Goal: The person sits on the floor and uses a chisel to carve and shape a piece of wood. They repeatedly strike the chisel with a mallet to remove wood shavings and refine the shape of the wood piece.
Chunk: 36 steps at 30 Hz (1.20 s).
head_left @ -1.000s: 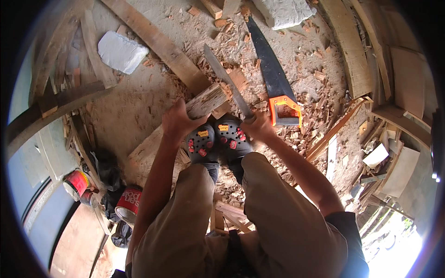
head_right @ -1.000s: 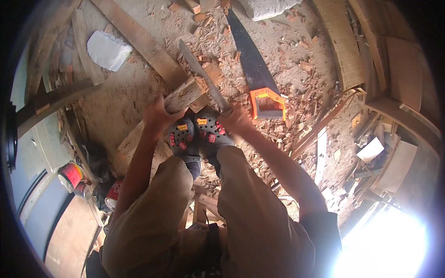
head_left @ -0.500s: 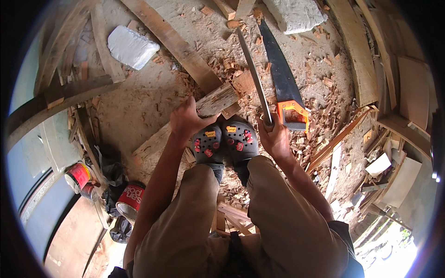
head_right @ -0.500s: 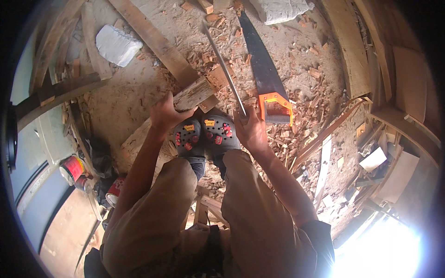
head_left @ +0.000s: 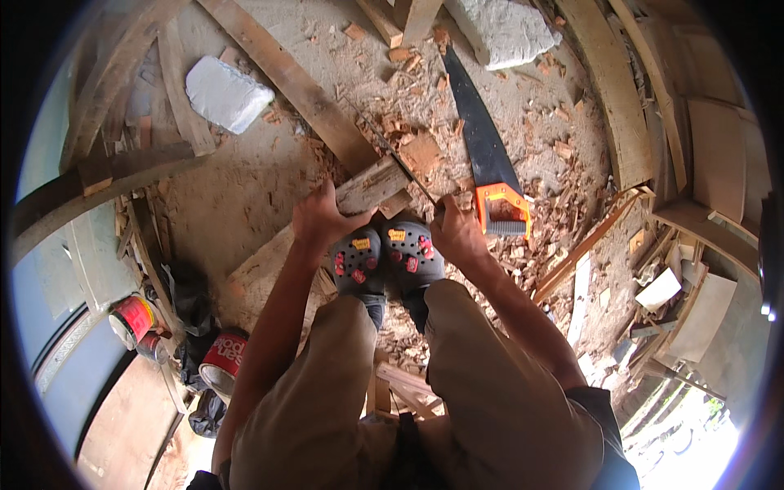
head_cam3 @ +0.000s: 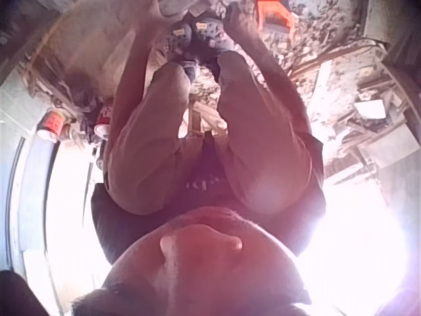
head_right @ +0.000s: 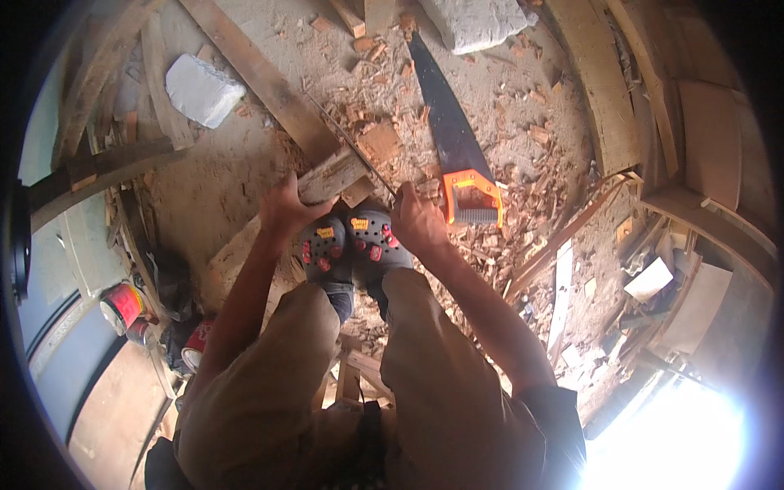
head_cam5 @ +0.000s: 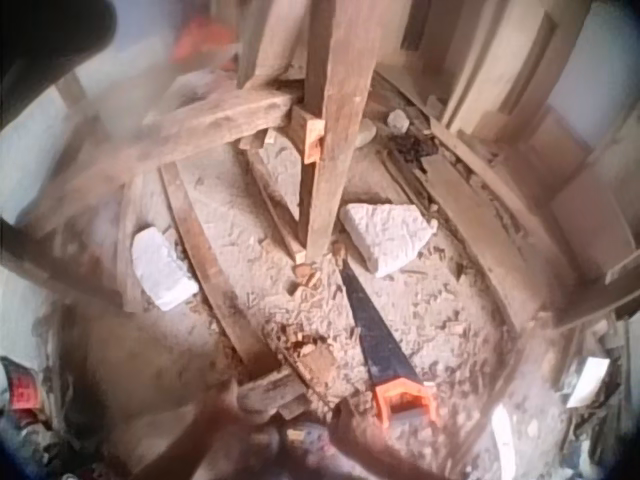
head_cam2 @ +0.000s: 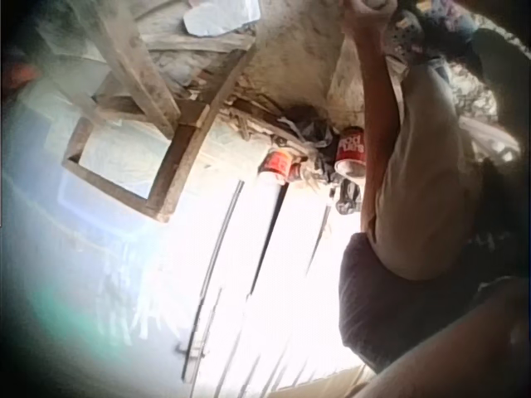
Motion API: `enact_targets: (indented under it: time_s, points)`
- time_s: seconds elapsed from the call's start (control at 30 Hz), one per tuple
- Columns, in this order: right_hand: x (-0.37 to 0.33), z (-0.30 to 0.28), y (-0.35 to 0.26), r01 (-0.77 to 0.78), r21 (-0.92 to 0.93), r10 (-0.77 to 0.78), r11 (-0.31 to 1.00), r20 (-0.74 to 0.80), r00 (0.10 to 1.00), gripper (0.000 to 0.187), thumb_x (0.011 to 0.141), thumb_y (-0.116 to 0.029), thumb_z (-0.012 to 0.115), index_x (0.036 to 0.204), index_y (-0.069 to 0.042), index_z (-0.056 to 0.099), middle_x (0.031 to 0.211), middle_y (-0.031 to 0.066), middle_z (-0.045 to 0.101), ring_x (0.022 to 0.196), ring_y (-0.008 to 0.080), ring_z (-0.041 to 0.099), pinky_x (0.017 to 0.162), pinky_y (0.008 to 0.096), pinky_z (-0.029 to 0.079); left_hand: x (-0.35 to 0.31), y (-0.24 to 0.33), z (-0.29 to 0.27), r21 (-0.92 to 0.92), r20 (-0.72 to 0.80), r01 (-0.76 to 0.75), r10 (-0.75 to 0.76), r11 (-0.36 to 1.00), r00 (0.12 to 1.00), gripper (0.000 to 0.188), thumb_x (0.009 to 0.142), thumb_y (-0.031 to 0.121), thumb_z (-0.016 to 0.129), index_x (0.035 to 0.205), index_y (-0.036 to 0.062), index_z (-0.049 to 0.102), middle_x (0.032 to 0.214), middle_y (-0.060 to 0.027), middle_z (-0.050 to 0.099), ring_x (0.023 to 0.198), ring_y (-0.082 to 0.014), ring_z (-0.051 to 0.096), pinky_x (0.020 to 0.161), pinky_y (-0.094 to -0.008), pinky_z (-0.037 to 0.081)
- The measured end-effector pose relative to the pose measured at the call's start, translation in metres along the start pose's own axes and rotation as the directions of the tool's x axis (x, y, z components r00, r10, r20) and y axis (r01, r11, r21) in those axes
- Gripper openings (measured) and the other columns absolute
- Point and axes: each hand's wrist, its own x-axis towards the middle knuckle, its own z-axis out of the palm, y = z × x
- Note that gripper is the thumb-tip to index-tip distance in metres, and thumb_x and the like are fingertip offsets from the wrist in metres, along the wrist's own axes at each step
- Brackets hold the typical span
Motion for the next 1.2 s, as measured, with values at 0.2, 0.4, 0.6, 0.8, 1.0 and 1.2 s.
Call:
enact_targets:
  time_s: [0.2, 0.4, 0.6, 0.8, 1.0, 1.2]
  points:
    - [-0.018, -0.028, -0.016, 0.128, 0.483, -0.059, 0.866, -0.156, 0.986, 0.025, 0.090, -0.014, 0.059, 0.110, -0.002, 0.052, 0.076, 0.0219, 0.069, 0.069, 0.0449, 0.068, 0.064, 0.0545, 0.054, -0.005, -0.001, 0.002, 0.010, 0.012, 0.021, -0.021, 1.000, 1.000, 0.075, 0.061, 0.059, 0.083, 0.101, 0.0003, 0.060, 0.089, -0.0228, 0.069, 0.082, -0.0413, 0.070, 0.074, -0.0501, 0.056]
    - [-0.003, -0.005, -0.003, 0.121, 0.128, -0.110, 0.984, -0.090, 0.990, 0.023, 0.088, -0.014, 0.058, 0.106, -0.001, 0.051, 0.076, 0.0250, 0.067, 0.070, 0.0474, 0.066, 0.064, 0.0569, 0.052, 0.001, -0.003, 0.003, 0.019, -0.043, -0.043, 0.044, 0.999, 0.998, 0.074, 0.060, 0.062, 0.082, 0.096, 0.0008, 0.060, 0.086, -0.0208, 0.070, 0.079, -0.0392, 0.070, 0.072, -0.0492, 0.057]
    - [-0.016, -0.040, -0.025, 0.101, 0.387, -0.077, 0.917, -0.079, 0.994, 0.024, 0.088, -0.014, 0.064, 0.105, 0.000, 0.054, 0.077, 0.0251, 0.067, 0.077, 0.0441, 0.069, 0.066, 0.0495, 0.055, 0.001, -0.003, 0.004, 0.010, -0.026, -0.039, 0.039, 0.999, 0.999, 0.071, 0.060, 0.062, 0.082, 0.091, 0.0022, 0.060, 0.082, -0.0202, 0.069, 0.077, -0.0392, 0.070, 0.069, -0.0490, 0.057]
    - [-0.007, 0.001, -0.008, -0.050, 0.049, 0.050, 0.998, -0.011, 0.999, 0.029, 0.091, -0.017, 0.060, 0.112, 0.000, 0.051, 0.078, 0.0284, 0.067, 0.070, 0.0461, 0.068, 0.063, 0.0531, 0.056, 0.003, -0.002, 0.004, 0.026, -0.039, -0.030, 0.031, 0.999, 0.999, 0.070, 0.060, 0.064, 0.081, 0.088, 0.0034, 0.059, 0.080, -0.0199, 0.069, 0.076, -0.0391, 0.070, 0.068, -0.0485, 0.057]
    - [-0.007, 0.001, 0.008, 0.012, 0.164, -0.015, 0.986, 0.015, 1.000, 0.025, 0.088, -0.015, 0.056, 0.107, 0.000, 0.051, 0.082, 0.0268, 0.068, 0.076, 0.0467, 0.068, 0.069, 0.0542, 0.054, 0.010, 0.001, 0.000, 0.077, -0.037, -0.015, 0.018, 0.997, 0.999, 0.073, 0.060, 0.065, 0.080, 0.093, 0.0030, 0.060, 0.085, -0.0200, 0.070, 0.079, -0.0389, 0.070, 0.072, -0.0490, 0.057]
    - [-0.023, -0.045, -0.028, 0.226, 0.584, -0.002, 0.780, -0.359, 0.934, 0.020, 0.085, -0.007, 0.067, 0.103, -0.001, 0.060, 0.077, 0.0147, 0.069, 0.071, 0.0204, 0.071, 0.067, 0.0337, 0.055, 0.005, -0.006, 0.006, 0.047, -0.008, -0.023, 0.024, 0.999, 1.000, 0.073, 0.059, 0.063, 0.081, 0.096, 0.0028, 0.062, 0.085, -0.0202, 0.070, 0.078, -0.0398, 0.070, 0.072, -0.0486, 0.058]
